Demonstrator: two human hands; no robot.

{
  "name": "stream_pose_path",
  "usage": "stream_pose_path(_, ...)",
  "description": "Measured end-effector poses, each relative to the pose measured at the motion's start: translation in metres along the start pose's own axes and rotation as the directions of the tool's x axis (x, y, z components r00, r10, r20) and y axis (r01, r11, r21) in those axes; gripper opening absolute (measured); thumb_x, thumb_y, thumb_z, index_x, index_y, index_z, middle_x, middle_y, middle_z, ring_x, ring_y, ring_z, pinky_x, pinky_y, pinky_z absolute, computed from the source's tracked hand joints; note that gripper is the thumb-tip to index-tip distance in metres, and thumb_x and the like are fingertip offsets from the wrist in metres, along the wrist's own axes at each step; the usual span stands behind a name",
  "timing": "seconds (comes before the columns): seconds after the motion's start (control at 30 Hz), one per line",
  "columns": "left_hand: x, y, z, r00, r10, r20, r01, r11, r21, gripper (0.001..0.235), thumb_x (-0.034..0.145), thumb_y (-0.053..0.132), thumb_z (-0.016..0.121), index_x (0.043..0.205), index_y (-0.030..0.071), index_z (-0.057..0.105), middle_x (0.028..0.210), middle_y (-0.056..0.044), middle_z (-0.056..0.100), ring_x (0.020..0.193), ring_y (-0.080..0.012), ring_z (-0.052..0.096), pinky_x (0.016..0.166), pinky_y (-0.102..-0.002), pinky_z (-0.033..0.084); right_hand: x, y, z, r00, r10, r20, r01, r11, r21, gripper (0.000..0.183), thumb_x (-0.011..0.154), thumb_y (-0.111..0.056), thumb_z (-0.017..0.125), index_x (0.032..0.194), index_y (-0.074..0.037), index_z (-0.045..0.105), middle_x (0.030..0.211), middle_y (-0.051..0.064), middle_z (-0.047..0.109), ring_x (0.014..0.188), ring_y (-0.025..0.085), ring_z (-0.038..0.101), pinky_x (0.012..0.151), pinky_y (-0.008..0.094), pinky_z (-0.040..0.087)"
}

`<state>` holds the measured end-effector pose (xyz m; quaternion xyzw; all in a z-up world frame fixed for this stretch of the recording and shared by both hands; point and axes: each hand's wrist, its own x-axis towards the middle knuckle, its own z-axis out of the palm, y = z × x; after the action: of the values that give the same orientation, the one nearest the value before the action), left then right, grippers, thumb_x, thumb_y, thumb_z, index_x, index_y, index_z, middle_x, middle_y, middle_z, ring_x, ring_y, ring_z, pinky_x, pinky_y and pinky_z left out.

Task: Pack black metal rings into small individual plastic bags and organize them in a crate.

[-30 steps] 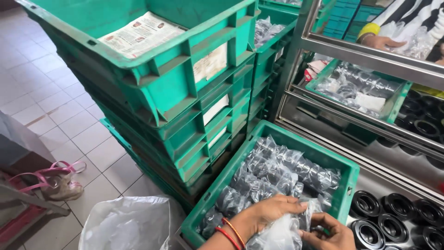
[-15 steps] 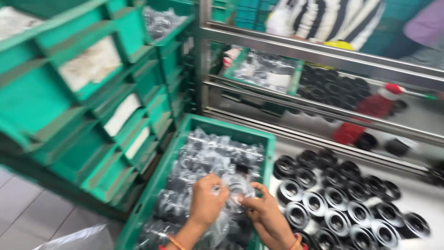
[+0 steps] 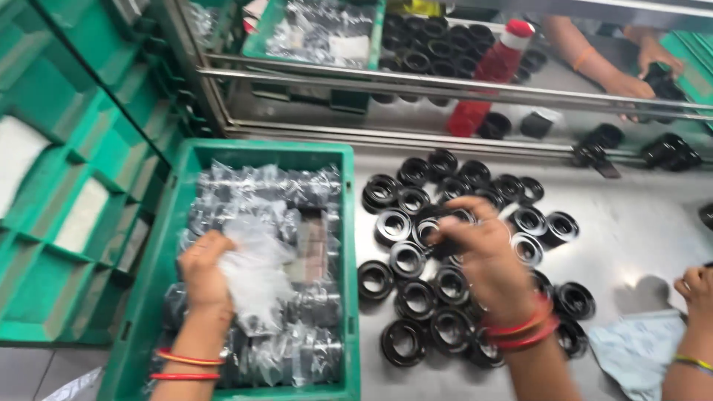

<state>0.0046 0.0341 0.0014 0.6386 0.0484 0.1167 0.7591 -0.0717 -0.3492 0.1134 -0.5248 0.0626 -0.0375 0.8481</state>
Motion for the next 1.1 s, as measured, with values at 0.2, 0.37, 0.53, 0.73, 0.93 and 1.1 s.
stream_pose_path(0.2,-0.007,0.039,0.022,0.979,-0.2,-0.046,0.183,0.952,-0.247,0.033,0.083,0.004,0.077,0.069,0.013,0.049,0.069,0.007,0.049,0.063,-0.0068,0.045,0.059,-0.025,0.038,0.008,-0.048,-0.204,0.922,-0.237,-0.307,-0.006,0.783,-0.622,0.044,0.086,-0.002,0.07,0.127,-0.004,0.053,0.101,0.018,0.072,0.089,0.024,0.072,0.079,0.032,0.057)
stream_pose_path(0.37,-0.01,0.026,0.019,0.998,0.059,0.005,-0.059,0.988,0.144,0.035,0.068,-0.01,0.076,0.079,0.01,0.048,0.079,0.005,0.047,0.071,-0.0069,0.044,0.06,-0.024,0.038,0.033,-0.015,-0.369,0.714,-0.417,-0.563,-0.61,0.026,-0.792,0.057,0.073,-0.017,0.087,0.126,-0.012,0.064,0.11,0.022,0.076,0.105,0.039,0.07,0.089,0.049,0.055)
stream_pose_path(0.53,-0.019,0.079,0.038,0.897,0.415,0.15,-0.421,0.703,0.573,0.036,0.063,-0.009,0.066,0.095,0.004,0.054,0.09,-0.011,0.057,0.086,-0.0288,0.058,0.076,-0.038,0.047,0.037,0.015,-0.397,0.717,-0.376,-0.587,-0.677,-0.175,-0.715,0.061,0.068,-0.024,0.092,0.123,-0.012,0.069,0.113,0.026,0.075,0.106,0.046,0.07,0.089,0.053,0.055)
stream_pose_path(0.73,-0.015,0.072,0.062,0.869,0.28,0.408,-0.495,0.514,0.7,0.039,0.064,-0.002,0.057,0.092,0.017,0.077,0.094,-0.011,0.073,0.092,-0.0348,0.069,0.08,-0.043,0.054,0.065,0.063,-0.515,0.818,-0.363,-0.447,-0.507,-0.088,-0.857,0.033,0.075,-0.014,0.09,0.101,0.0,0.075,0.085,0.025,0.075,0.077,0.037,0.074,0.068,0.045,0.06)
stream_pose_path(0.93,-0.018,0.066,0.115,0.882,-0.14,0.451,-0.354,0.437,0.827,0.022,0.066,0.018,0.071,0.086,0.014,0.08,0.086,-0.018,0.074,0.086,-0.0377,0.071,0.08,-0.045,0.056,0.062,0.009,-0.318,0.85,-0.38,-0.365,-0.321,0.176,-0.93,0.028,0.09,-0.014,0.087,0.106,0.004,0.074,0.088,0.022,0.076,0.076,0.029,0.074,0.066,0.039,0.057)
stream_pose_path(1.1,-0.003,0.033,0.121,0.85,-0.195,0.489,-0.381,0.413,0.827,0.03,0.067,0.014,0.068,0.093,0.016,0.081,0.088,-0.023,0.074,0.086,-0.04,0.071,0.082,-0.048,0.056,0.034,-0.013,-0.078,0.939,-0.342,-0.046,0.015,0.174,-0.985,0.026,0.089,-0.02,0.084,0.106,-0.002,0.077,0.096,0.013,0.078,0.087,0.018,0.074,0.077,0.033,0.057)
